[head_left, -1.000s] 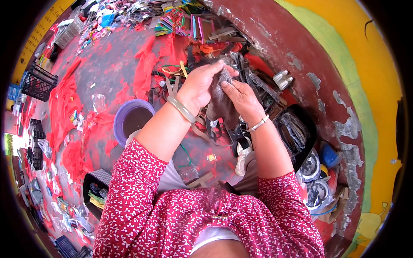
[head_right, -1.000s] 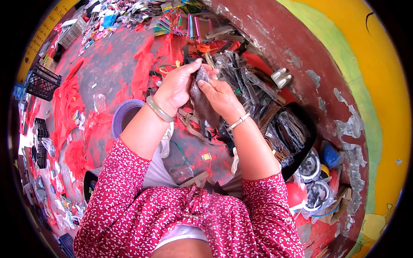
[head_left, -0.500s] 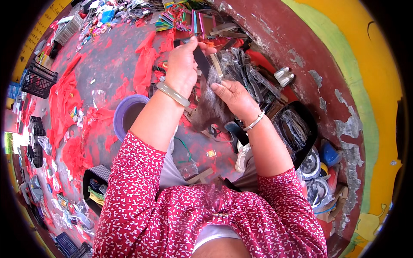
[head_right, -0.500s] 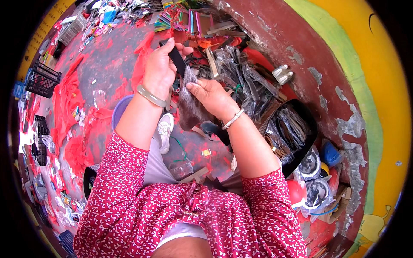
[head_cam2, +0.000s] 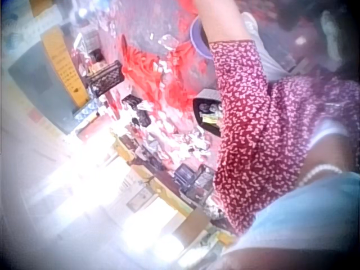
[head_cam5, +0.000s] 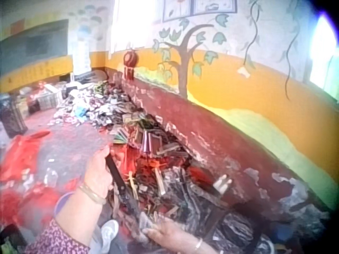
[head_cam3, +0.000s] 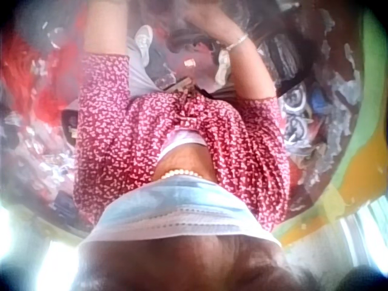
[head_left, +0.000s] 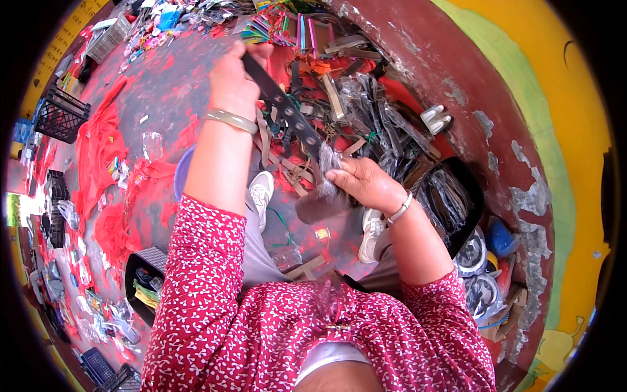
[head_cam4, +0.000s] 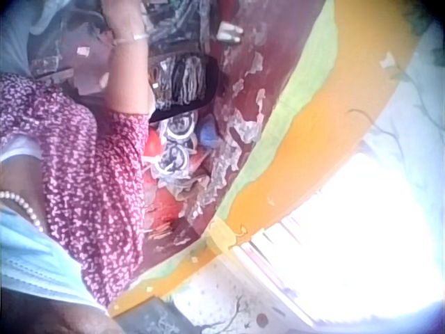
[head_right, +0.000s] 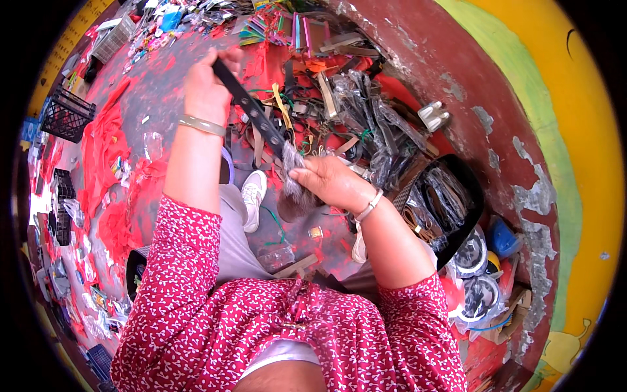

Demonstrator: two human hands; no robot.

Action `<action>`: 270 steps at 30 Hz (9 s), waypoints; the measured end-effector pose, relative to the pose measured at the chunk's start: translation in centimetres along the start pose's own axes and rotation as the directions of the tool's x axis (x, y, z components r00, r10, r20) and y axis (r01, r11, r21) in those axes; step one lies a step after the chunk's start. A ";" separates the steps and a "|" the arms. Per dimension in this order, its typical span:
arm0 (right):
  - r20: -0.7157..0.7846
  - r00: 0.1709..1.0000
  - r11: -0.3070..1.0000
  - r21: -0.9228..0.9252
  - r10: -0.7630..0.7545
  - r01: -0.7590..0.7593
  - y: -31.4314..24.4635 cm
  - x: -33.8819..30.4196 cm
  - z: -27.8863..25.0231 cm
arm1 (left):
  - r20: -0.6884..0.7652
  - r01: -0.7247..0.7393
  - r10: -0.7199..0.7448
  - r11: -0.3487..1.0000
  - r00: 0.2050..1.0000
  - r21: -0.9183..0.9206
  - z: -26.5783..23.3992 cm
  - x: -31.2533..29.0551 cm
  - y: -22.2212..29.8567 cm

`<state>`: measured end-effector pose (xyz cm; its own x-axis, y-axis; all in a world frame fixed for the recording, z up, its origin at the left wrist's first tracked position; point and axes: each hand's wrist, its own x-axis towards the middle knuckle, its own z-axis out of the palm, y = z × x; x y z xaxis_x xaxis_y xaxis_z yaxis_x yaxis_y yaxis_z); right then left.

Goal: The person picks up dark-colored belts, wipes them using a cloth, and places them into a black bin.

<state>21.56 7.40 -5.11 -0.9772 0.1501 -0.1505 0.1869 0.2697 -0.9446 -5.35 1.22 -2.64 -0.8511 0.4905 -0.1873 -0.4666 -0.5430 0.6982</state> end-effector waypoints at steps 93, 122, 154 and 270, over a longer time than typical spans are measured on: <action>-0.478 0.877 0.808 0.497 -0.049 0.316 0.4 3.6 -2.8 | 0.804 -0.482 -0.248 0.692 0.540 0.538 4.0 -7.3 -5.3; -0.345 0.933 0.711 0.631 -0.101 0.310 -1.6 2.8 -4.6 | 0.760 -0.191 -0.209 0.896 0.615 0.401 5.1 -9.3 -5.2; 0.035 0.988 0.804 0.586 -0.152 0.103 -1.9 2.6 -1.8 | 0.462 -0.410 0.346 0.911 0.817 0.042 5.2 -8.6 0.0; -0.149 0.975 0.797 0.602 0.162 -0.041 -0.9 1.8 -0.7 | 0.211 0.066 -0.053 0.997 0.976 -0.052 3.0 -4.9 -2.5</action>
<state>19.73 8.11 -4.31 -0.9078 0.3318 -0.2566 0.1279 -0.3637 -0.9227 0.72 2.24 -1.36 -0.7551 0.6514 -0.0742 -0.5332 -0.5443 0.6477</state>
